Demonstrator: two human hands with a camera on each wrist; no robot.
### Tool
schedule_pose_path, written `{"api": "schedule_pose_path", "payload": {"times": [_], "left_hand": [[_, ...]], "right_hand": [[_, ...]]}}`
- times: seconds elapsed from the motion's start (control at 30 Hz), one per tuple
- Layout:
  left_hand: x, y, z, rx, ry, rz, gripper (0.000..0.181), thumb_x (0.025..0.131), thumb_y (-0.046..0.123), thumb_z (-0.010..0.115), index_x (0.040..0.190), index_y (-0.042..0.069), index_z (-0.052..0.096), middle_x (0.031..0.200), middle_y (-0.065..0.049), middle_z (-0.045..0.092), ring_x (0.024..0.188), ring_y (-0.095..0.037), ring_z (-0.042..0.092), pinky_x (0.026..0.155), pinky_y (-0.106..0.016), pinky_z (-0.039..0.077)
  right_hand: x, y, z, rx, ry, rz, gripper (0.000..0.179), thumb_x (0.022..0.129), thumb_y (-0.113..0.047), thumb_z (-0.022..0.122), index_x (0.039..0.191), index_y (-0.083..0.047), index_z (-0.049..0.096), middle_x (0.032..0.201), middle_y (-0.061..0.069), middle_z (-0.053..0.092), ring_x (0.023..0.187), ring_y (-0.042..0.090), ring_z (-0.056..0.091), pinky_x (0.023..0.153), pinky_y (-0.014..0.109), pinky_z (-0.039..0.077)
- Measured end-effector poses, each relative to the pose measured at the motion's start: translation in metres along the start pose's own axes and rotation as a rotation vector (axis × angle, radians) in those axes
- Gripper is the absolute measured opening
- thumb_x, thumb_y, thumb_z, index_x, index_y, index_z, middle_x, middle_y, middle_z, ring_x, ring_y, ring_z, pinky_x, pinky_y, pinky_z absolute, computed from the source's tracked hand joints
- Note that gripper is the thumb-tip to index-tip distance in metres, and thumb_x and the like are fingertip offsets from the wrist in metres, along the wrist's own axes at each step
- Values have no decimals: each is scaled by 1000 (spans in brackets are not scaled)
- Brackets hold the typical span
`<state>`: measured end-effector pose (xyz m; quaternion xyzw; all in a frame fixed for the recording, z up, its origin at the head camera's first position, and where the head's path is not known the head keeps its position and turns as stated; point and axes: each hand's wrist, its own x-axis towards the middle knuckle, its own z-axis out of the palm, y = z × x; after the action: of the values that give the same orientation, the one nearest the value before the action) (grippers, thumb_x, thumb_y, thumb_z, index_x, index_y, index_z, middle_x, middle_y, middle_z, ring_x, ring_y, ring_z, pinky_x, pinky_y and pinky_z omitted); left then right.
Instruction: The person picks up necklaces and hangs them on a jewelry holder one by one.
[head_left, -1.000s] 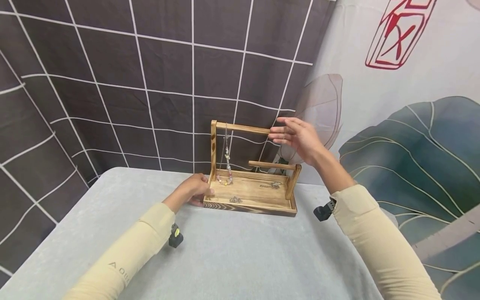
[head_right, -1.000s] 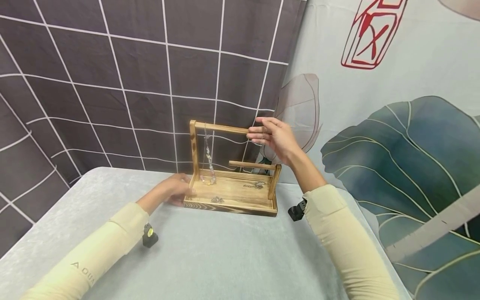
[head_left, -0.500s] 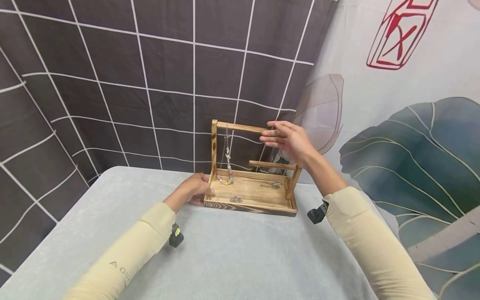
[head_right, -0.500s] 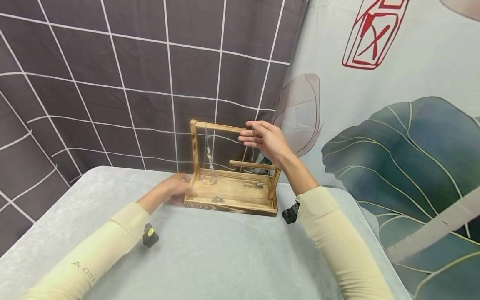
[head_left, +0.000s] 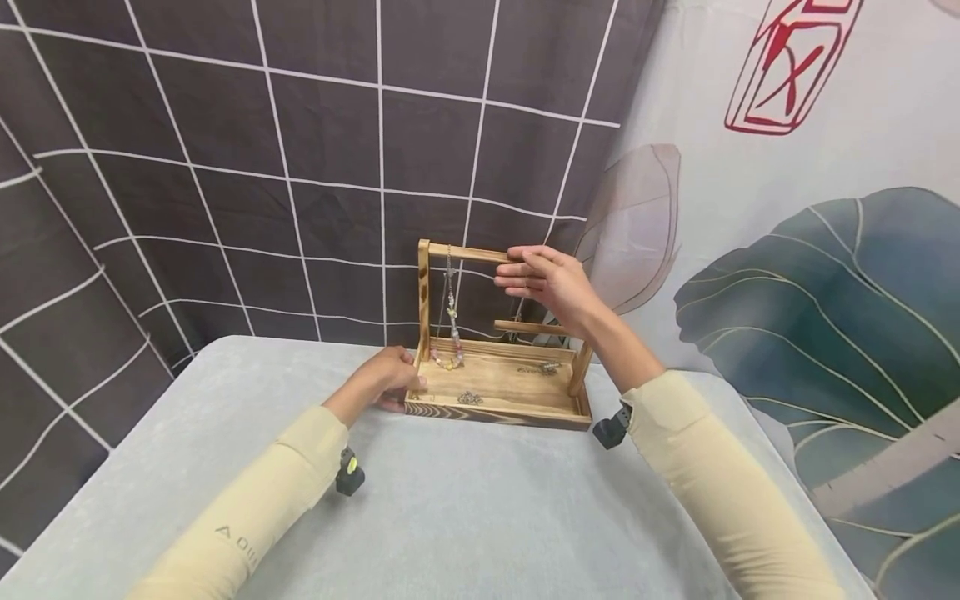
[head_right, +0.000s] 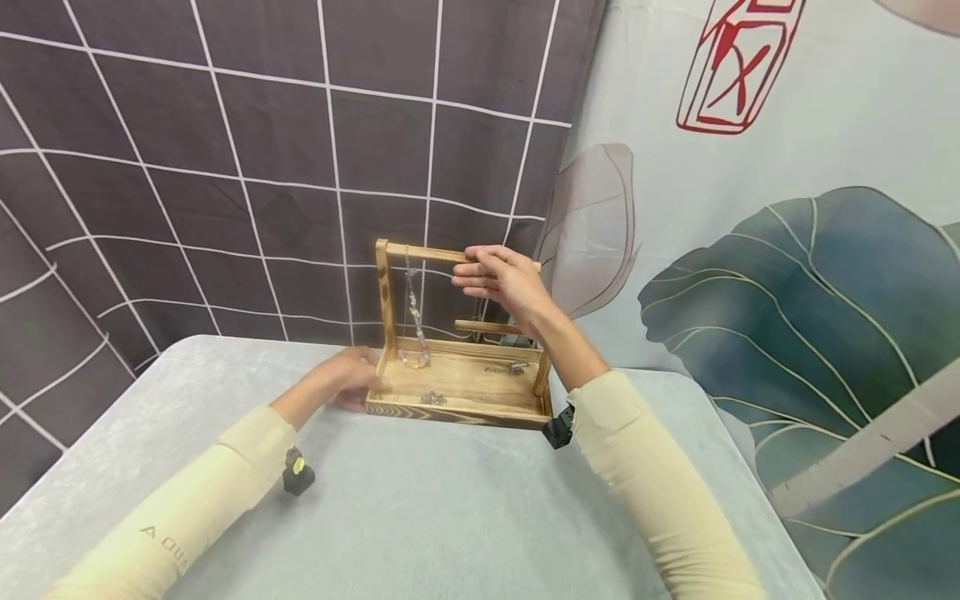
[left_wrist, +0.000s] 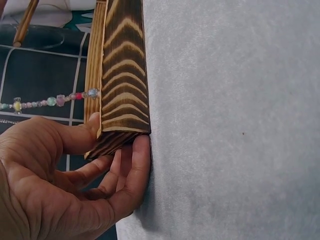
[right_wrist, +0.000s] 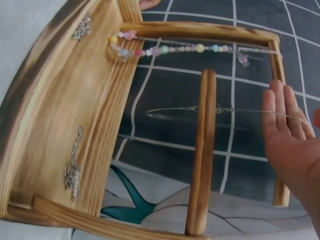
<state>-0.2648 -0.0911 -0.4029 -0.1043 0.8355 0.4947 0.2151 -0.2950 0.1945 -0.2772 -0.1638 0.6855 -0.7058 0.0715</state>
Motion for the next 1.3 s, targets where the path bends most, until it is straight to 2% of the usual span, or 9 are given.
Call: {"api": "schedule_pose_path", "payload": {"times": [0.27, 0.53, 0.67, 0.8, 0.9, 0.97, 1.07, 1.2, 1.3], "left_hand": [[-1, 0, -2, -4, 0, 7, 47, 99, 2, 78, 140, 3, 55, 108, -14, 66, 89, -23, 71, 76, -38, 75], [-1, 0, -1, 8, 6, 10, 46, 101, 4, 77, 141, 3, 54, 105, -12, 64, 85, -21, 69, 76, -40, 75], [-3, 0, 0, 8, 3, 12, 46, 102, 5, 77, 142, 3, 54, 103, -11, 65, 84, -20, 69, 77, -40, 75], [-5, 1, -2, 10, 3, 24, 45, 102, 5, 77, 141, 2, 54, 102, -12, 67, 84, -21, 70, 76, -39, 74], [-6, 0, -1, 12, 1, 30, 44, 103, 5, 76, 140, 2, 54, 103, -12, 66, 84, -21, 70, 75, -39, 74], [-7, 0, -1, 13, 3, 32, 44, 103, 5, 76, 141, 1, 54, 103, -12, 66, 84, -21, 70, 75, -39, 74], [-7, -1, -1, 10, 3, 33, 46, 103, 5, 75, 143, 1, 53, 104, -12, 66, 85, -21, 71, 76, -40, 75], [-6, -2, 0, 14, 9, 40, 47, 103, 6, 75, 144, 0, 53, 104, -13, 67, 86, -22, 72, 75, -40, 74], [-6, -2, 0, 17, 10, 45, 46, 103, 6, 75, 143, 0, 54, 105, -13, 67, 87, -22, 72, 75, -40, 74]], "right_hand": [[5, 5, 14, -2, -27, -6, 43, 123, -22, 47, 155, 6, 53, 112, -3, 84, 108, 13, 82, 102, 29, 70], [7, 10, 28, -3, -40, 1, 46, 123, -19, 46, 158, 11, 50, 108, -5, 84, 106, 13, 82, 99, 28, 71], [8, 14, 36, -32, -40, 0, 47, 122, -18, 47, 158, 12, 50, 117, 3, 86, 109, 13, 81, 103, 29, 69], [11, 14, 44, -59, -42, 5, 46, 122, -18, 48, 157, 12, 52, 131, 12, 84, 114, 13, 79, 117, 40, 65], [11, 15, 48, -76, -42, 4, 45, 122, -17, 48, 155, 12, 54, 137, 17, 80, 117, 13, 78, 128, 54, 56], [12, 15, 50, -87, -41, -4, 44, 121, -16, 48, 154, 12, 55, 140, 20, 78, 122, 16, 77, 132, 60, 51], [13, 16, 52, -108, -42, -17, 42, 121, -16, 49, 152, 12, 57, 143, 24, 75, 132, 27, 75, 133, 63, 48], [12, 18, 56, -172, -53, -29, 41, 121, -17, 50, 151, 10, 59, 145, 27, 72, 145, 41, 67, 132, 59, 51], [11, 21, 58, -236, -65, -29, 42, 122, -20, 50, 153, 6, 60, 147, 25, 72, 147, 42, 65, 132, 54, 53]]}}
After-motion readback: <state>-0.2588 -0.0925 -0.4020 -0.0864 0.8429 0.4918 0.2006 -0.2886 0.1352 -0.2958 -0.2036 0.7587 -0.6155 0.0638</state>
